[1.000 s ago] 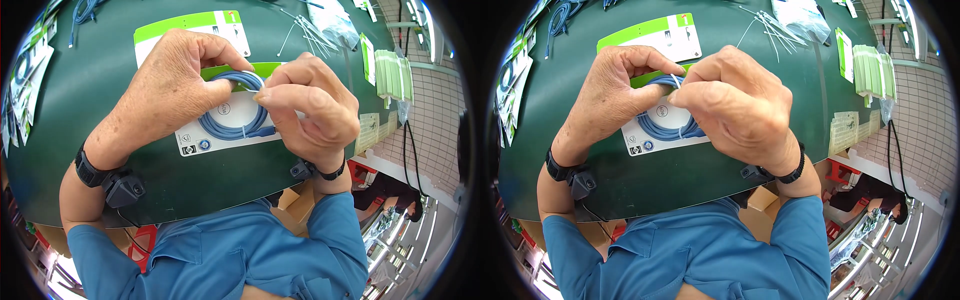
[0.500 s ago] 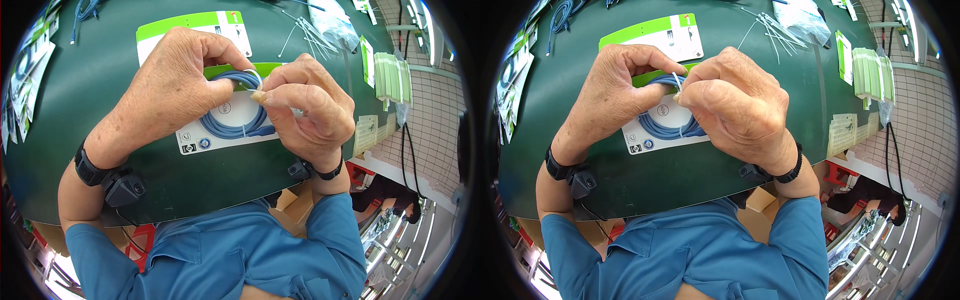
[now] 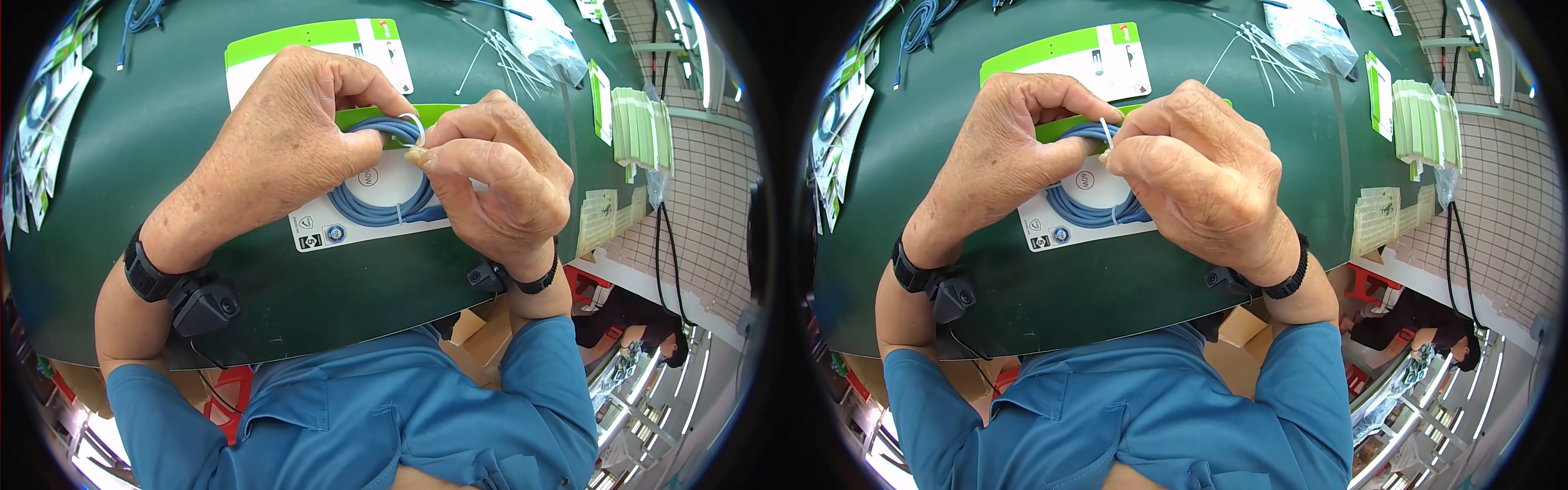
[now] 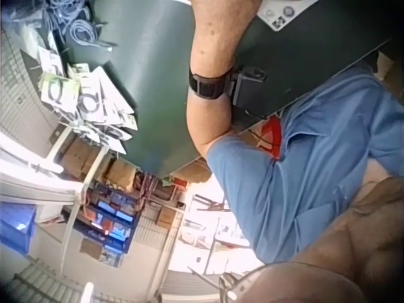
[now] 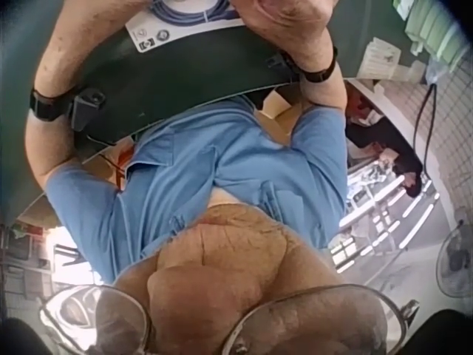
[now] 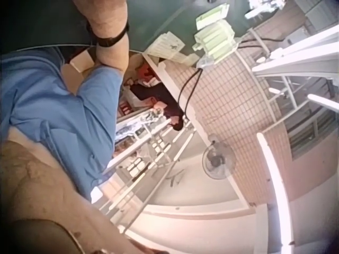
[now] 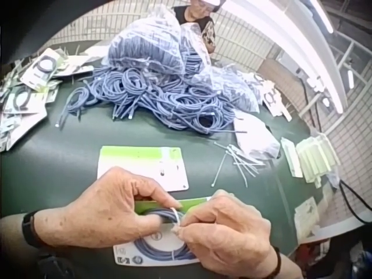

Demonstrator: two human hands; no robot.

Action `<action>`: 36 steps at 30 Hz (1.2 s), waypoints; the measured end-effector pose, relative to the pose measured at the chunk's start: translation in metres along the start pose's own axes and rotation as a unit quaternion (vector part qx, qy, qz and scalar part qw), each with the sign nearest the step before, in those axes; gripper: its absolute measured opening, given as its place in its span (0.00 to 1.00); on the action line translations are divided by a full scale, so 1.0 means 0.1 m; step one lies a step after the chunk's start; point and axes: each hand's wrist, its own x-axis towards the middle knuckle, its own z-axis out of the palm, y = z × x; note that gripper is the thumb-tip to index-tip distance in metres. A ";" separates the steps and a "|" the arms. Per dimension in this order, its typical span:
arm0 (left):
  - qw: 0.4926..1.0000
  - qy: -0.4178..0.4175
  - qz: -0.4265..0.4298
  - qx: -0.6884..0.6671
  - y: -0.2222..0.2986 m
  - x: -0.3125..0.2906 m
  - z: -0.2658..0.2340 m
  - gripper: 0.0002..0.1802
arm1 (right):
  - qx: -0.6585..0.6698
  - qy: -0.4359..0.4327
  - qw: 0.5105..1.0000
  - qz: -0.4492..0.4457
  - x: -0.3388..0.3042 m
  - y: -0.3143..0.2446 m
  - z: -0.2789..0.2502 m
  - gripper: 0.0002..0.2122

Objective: The person secures a coiled cable to a cardboard backing using a plastic zip tie, threading it through the card and tightening it by hand. After finishing one assembly, they set it aside and pick up a new cable and backing to repeat the process.

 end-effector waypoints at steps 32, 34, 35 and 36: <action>0.998 -0.006 -0.029 -0.054 -0.05 0.02 0.05 0.18 | -0.040 -0.029 0.998 -0.033 0.01 0.01 0.05 0.16; 0.997 -0.012 -0.037 -0.067 -0.04 0.00 0.06 0.18 | -0.043 -0.051 0.997 -0.035 0.02 -0.02 0.01 0.16; 0.995 -0.018 -0.050 -0.080 -0.03 -0.01 0.06 0.17 | -0.056 -0.081 0.995 -0.027 0.03 -0.07 -0.02 0.16; 0.994 -0.026 -0.067 -0.087 0.00 -0.01 0.06 0.17 | -0.066 -0.105 0.992 -0.016 0.04 -0.12 -0.04 0.16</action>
